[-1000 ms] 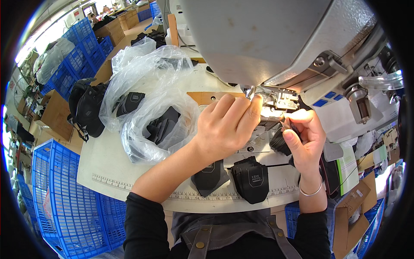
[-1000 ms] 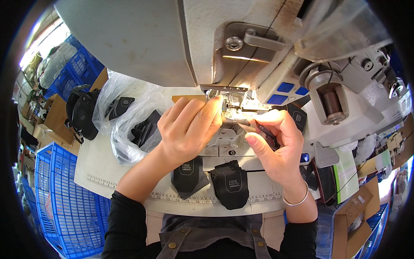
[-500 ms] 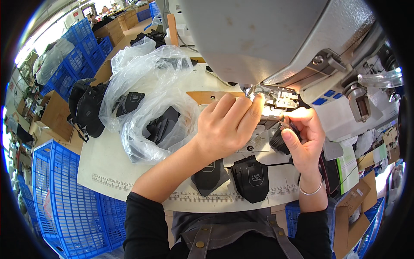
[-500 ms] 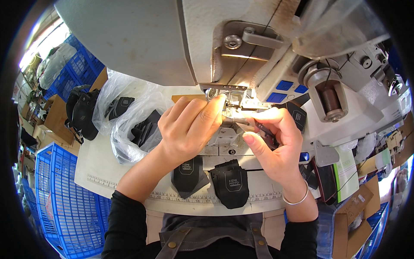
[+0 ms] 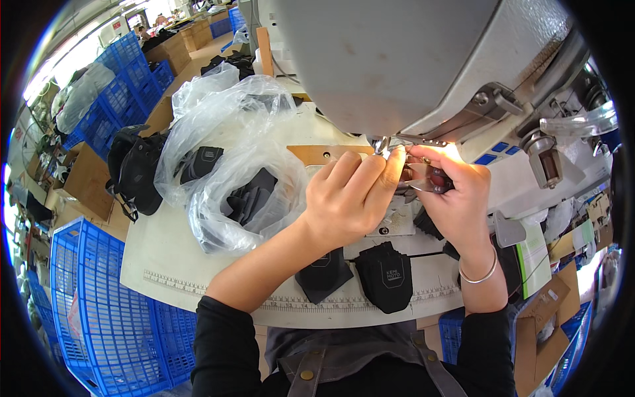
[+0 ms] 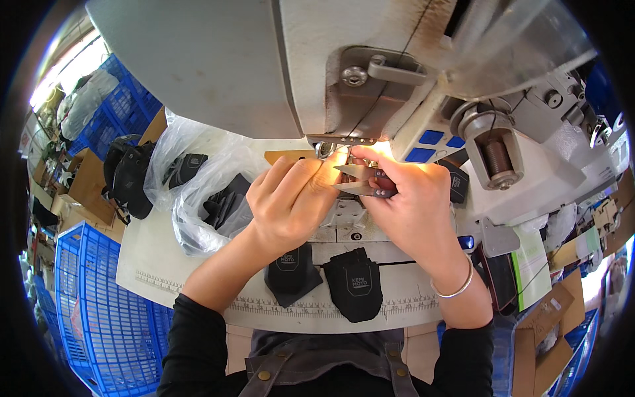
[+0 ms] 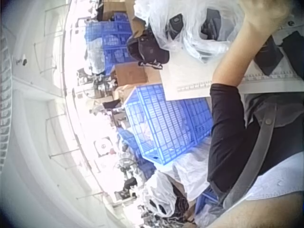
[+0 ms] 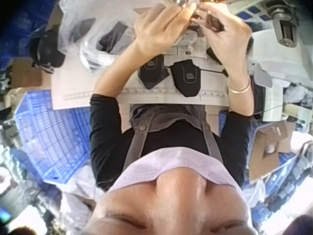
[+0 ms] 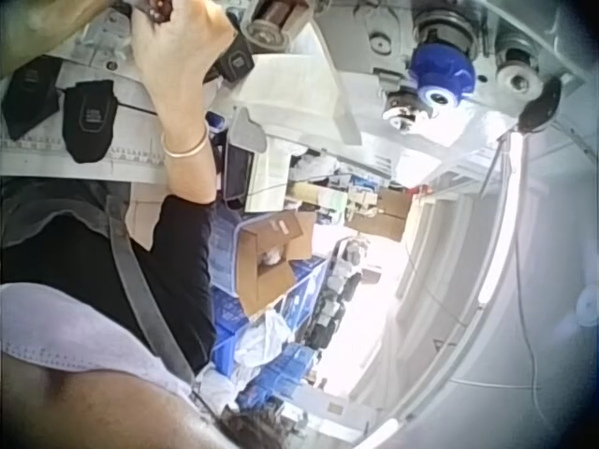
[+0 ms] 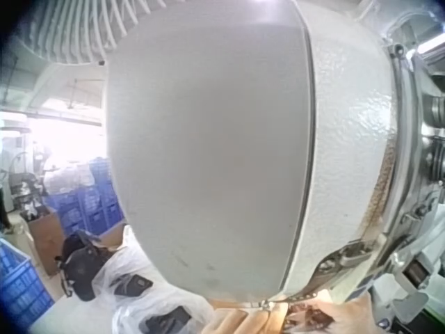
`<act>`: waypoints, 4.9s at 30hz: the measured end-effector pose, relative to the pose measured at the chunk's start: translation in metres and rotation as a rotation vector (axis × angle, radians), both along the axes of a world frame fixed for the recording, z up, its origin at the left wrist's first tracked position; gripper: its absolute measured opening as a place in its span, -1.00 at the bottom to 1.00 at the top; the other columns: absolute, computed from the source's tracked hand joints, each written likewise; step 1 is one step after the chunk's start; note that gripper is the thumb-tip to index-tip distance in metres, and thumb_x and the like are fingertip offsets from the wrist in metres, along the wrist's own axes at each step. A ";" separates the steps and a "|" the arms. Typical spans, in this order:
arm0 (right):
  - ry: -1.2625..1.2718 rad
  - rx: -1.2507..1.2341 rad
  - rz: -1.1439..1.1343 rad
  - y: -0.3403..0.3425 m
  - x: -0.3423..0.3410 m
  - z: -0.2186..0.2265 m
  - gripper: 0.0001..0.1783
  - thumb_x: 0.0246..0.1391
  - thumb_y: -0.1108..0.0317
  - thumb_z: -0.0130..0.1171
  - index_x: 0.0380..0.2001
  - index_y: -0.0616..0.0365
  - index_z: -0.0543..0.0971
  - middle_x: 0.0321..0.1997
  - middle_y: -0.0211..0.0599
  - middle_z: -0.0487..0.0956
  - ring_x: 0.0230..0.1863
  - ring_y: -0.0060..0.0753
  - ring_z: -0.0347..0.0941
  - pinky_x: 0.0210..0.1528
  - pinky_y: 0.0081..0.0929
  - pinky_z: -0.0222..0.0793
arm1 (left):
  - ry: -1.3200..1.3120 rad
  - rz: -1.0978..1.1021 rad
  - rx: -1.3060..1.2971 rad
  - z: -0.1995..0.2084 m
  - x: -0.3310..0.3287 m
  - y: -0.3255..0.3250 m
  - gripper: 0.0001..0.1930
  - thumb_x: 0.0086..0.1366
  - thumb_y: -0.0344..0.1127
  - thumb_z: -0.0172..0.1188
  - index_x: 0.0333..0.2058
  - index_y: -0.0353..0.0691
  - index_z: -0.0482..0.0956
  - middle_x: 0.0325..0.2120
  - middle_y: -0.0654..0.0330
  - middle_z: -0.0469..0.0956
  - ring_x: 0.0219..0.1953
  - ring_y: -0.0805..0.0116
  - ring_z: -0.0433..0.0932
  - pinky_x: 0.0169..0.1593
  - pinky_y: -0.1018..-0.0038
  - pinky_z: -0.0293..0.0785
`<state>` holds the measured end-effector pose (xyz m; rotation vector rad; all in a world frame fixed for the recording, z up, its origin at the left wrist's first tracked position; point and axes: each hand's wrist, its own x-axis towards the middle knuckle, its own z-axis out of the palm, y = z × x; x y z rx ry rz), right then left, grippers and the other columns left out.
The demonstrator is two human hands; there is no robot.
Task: Operating a specialized industrial sewing machine to align and stitch leather panels for shoes, then trimming excess thread with clippers.
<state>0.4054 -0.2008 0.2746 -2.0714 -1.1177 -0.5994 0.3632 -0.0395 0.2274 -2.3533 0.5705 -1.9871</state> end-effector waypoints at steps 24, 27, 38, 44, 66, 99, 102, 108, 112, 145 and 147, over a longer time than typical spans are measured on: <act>-0.077 -0.001 0.129 -0.051 -0.009 -0.034 -0.55 -0.24 0.49 0.24 -0.20 0.18 0.37 -0.49 -0.27 0.42 -0.55 -0.33 0.38 -0.51 -0.47 0.29 | 0.657 -0.880 -0.988 0.023 -0.015 0.008 -0.78 0.20 -0.44 0.04 -0.15 -0.28 0.40 -0.34 0.24 0.46 -0.39 0.53 0.38 -0.33 0.55 0.33; -0.308 0.034 0.083 -0.047 -0.001 -0.038 -0.58 -0.22 0.45 0.27 -0.23 0.22 0.37 -0.46 -0.24 0.44 -0.52 -0.26 0.40 -0.51 -0.45 0.29 | 0.632 -0.834 -1.024 0.028 -0.024 0.001 -0.80 0.16 -0.44 0.07 -0.21 -0.26 0.41 -0.39 0.24 0.49 -0.47 0.51 0.41 -0.40 0.55 0.34; -0.634 -0.029 -0.064 -0.016 -0.013 -0.034 -0.70 -0.21 0.43 0.26 -0.31 0.20 0.48 -0.43 -0.34 0.46 -0.54 -0.48 0.39 -0.59 -0.61 0.21 | 0.762 -0.207 -0.473 0.040 -0.044 -0.003 -0.82 -0.01 -0.33 0.30 -0.58 -0.27 0.50 -0.70 0.22 0.44 -0.69 0.41 0.39 -0.58 0.55 0.28; -0.778 -0.032 -0.056 -0.003 -0.009 -0.031 -0.73 -0.18 0.39 0.18 -0.31 0.23 0.50 -0.45 -0.34 0.46 -0.57 -0.53 0.37 -0.62 -0.65 0.19 | 0.785 -0.093 -0.342 0.045 -0.059 -0.011 -0.81 -0.04 -0.33 0.31 -0.63 -0.23 0.47 -0.74 0.23 0.41 -0.73 0.35 0.34 -0.63 0.50 0.22; 0.446 -0.291 -0.171 -0.099 -0.033 -0.125 -0.73 -0.28 0.57 0.08 -0.36 0.23 0.44 -0.45 -0.12 0.47 -0.43 -0.11 0.44 -0.41 -0.38 0.31 | 1.933 -0.705 0.264 0.004 -0.131 0.036 -0.81 0.10 -0.20 0.11 -0.47 -0.20 0.52 -0.55 0.15 0.50 -0.42 0.12 0.48 -0.36 0.28 0.36; 0.324 -0.085 -0.207 -0.088 -0.051 -0.133 -0.60 -0.21 0.60 0.11 -0.17 0.31 0.42 -0.36 -0.18 0.40 -0.33 -0.14 0.38 -0.28 -0.40 0.29 | 1.465 -0.420 -0.690 -0.011 -0.083 0.032 -0.80 0.05 -0.35 0.27 -0.37 -0.33 0.52 -0.50 0.21 0.52 -0.44 0.42 0.48 -0.33 0.53 0.36; 0.043 -0.150 -0.222 -0.087 -0.050 -0.128 -0.64 -0.20 0.58 0.09 -0.20 0.30 0.46 -0.32 -0.19 0.44 -0.32 -0.15 0.37 -0.29 -0.37 0.28 | 1.519 -0.563 -0.894 0.011 -0.086 0.025 -0.82 0.09 -0.38 0.24 -0.38 -0.37 0.52 -0.50 0.27 0.51 -0.45 0.55 0.44 -0.37 0.62 0.34; 0.259 0.237 0.137 -0.079 -0.074 -0.083 -0.74 -0.08 0.51 0.09 -0.24 0.26 0.52 -0.40 -0.24 0.50 -0.45 -0.40 0.39 -0.38 -0.50 0.27 | 1.506 -0.744 -0.905 0.033 -0.087 0.002 -0.87 0.11 -0.45 0.19 -0.37 -0.38 0.52 -0.49 0.24 0.49 -0.42 0.60 0.40 -0.34 0.67 0.30; 0.873 0.394 0.465 -0.052 -0.081 -0.060 -0.85 -0.01 0.45 0.14 -0.34 0.28 0.51 -0.51 -0.35 0.51 -0.58 -0.72 0.37 -0.55 -0.75 0.25 | 1.515 -0.748 -0.967 0.041 -0.073 -0.011 -0.86 0.18 -0.39 0.14 -0.36 -0.38 0.50 -0.53 0.33 0.49 -0.46 0.69 0.37 -0.39 0.72 0.31; 1.206 0.560 0.501 -0.048 -0.083 -0.073 -0.90 0.09 0.44 0.08 -0.39 0.27 0.44 -0.57 -0.49 0.43 -0.61 -0.82 0.32 -0.59 -0.82 0.25 | 1.043 -0.726 -0.562 0.021 -0.064 -0.012 -0.71 -0.03 -0.63 0.27 -0.37 -0.32 0.34 -0.40 0.07 0.55 -0.33 0.42 0.56 -0.25 0.58 0.48; 1.207 0.553 0.502 -0.048 -0.083 -0.074 -0.90 0.09 0.44 0.08 -0.39 0.27 0.45 -0.57 -0.50 0.43 -0.61 -0.81 0.32 -0.60 -0.82 0.25 | 1.043 -0.730 -0.557 0.020 -0.064 -0.011 -0.71 -0.03 -0.62 0.27 -0.38 -0.31 0.33 -0.40 0.07 0.55 -0.33 0.42 0.56 -0.25 0.58 0.48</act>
